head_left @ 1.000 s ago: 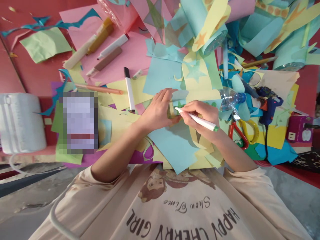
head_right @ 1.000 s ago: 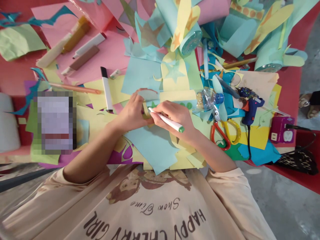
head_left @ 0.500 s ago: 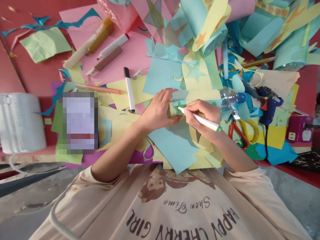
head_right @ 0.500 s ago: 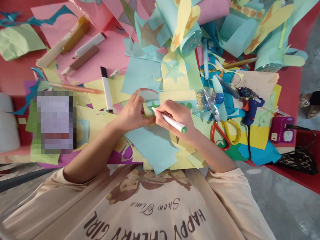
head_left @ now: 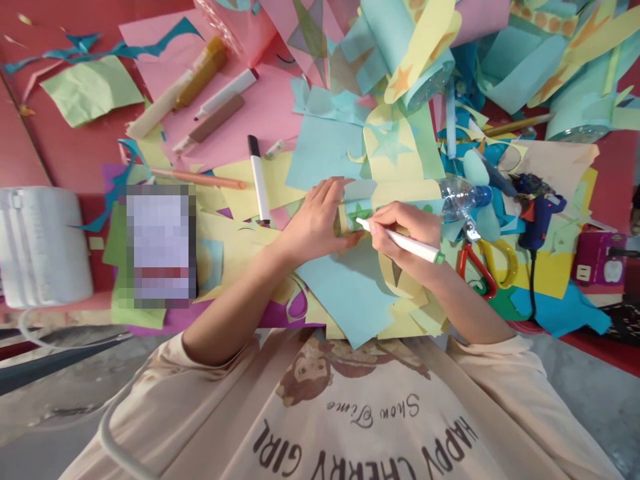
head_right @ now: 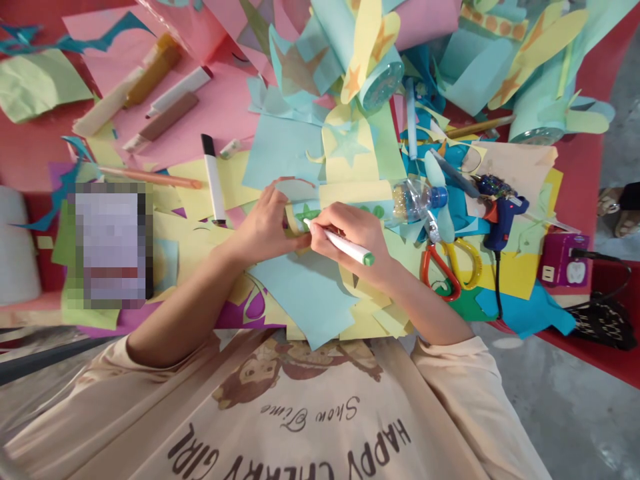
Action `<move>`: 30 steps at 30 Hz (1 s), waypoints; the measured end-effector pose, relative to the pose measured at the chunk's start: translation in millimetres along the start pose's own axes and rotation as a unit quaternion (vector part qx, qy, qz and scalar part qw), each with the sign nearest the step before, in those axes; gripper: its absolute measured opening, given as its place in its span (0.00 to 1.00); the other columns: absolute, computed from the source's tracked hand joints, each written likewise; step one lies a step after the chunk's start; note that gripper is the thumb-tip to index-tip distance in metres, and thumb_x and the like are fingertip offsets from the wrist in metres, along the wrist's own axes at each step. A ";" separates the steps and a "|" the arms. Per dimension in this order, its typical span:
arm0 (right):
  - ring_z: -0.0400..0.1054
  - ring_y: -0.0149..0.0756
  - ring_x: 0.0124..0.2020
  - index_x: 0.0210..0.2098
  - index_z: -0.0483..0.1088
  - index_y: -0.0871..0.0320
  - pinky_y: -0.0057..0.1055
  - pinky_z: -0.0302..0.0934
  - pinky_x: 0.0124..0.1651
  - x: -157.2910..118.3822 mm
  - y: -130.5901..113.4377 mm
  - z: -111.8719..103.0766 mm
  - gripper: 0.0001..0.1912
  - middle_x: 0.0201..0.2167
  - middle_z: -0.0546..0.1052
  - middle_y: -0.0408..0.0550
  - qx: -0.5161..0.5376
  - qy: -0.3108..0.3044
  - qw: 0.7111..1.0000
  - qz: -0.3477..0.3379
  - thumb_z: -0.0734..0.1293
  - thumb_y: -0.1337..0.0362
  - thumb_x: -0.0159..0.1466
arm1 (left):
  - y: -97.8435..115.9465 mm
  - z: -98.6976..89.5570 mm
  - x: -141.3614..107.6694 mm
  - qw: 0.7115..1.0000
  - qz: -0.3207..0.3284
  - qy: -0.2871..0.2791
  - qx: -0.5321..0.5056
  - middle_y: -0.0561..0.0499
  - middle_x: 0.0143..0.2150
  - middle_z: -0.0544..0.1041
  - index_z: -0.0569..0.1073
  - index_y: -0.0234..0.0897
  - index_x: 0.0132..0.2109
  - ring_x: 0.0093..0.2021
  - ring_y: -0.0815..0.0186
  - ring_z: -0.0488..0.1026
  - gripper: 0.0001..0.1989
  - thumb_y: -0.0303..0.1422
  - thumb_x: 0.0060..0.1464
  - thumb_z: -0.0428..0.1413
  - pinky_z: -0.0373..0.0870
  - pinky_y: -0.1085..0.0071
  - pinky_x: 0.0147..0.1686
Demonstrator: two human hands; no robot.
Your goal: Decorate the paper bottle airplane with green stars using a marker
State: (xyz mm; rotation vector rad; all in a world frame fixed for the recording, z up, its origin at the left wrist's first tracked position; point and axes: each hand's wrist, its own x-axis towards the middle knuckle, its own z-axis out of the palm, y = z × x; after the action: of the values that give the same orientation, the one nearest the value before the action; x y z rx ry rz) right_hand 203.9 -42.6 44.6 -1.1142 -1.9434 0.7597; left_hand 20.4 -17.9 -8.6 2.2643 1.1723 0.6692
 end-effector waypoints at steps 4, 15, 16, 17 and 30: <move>0.68 0.26 0.27 0.28 0.65 0.56 0.26 0.62 0.29 0.4 -0.9 -0.5 0.05 0.25 0.74 0.42 0.003 -0.006 1.000 0.015 0.63 0.65 0.62 | 1.3 -1.0 0.5 1.000 -0.002 -0.005 -0.004 0.41 0.53 0.67 0.54 0.40 0.57 0.55 0.52 0.66 0.33 0.35 0.47 0.60 0.66 0.56 0.51; 0.69 0.27 0.26 0.27 0.65 0.57 0.26 0.63 0.28 0.5 1.9 3.5 0.06 0.23 0.73 0.42 0.017 0.009 1.000 -0.012 0.64 0.67 0.61 | -1.2 0.6 0.1 1.000 0.009 0.002 0.014 0.41 0.53 0.67 0.53 0.40 0.57 0.55 0.52 0.67 0.34 0.36 0.47 0.60 0.66 0.57 0.50; 0.69 0.26 0.26 0.27 0.66 0.56 0.25 0.63 0.28 0.5 2.0 3.9 0.06 0.23 0.73 0.42 0.018 0.012 1.000 -0.011 0.64 0.67 0.61 | -1.8 1.1 -0.1 1.000 0.012 0.006 0.017 0.41 0.54 0.67 0.53 0.39 0.58 0.55 0.51 0.67 0.34 0.37 0.47 0.60 0.67 0.57 0.49; 0.69 0.26 0.26 0.28 0.66 0.56 0.25 0.62 0.27 0.4 2.2 4.3 0.05 0.23 0.73 0.42 0.021 0.014 1.000 -0.010 0.64 0.67 0.61 | -2.3 1.5 -0.2 1.000 0.016 0.011 0.020 0.40 0.54 0.67 0.52 0.39 0.58 0.54 0.51 0.67 0.35 0.37 0.47 0.61 0.67 0.57 0.49; 0.67 0.26 0.25 0.28 0.66 0.56 0.26 0.59 0.26 0.2 4.4 6.8 0.04 0.23 0.74 0.43 0.019 0.007 1.000 -0.023 0.64 0.67 0.61 | -3.7 3.7 -0.5 0.999 0.030 0.029 0.027 0.40 0.52 0.68 0.52 0.39 0.58 0.53 0.51 0.68 0.36 0.37 0.46 0.62 0.69 0.58 0.47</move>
State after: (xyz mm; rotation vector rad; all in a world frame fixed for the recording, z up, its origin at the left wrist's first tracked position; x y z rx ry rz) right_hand 200.2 -41.3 37.6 -1.0469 -1.9282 0.7585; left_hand 20.2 -17.2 -13.8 2.3479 1.1664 0.7398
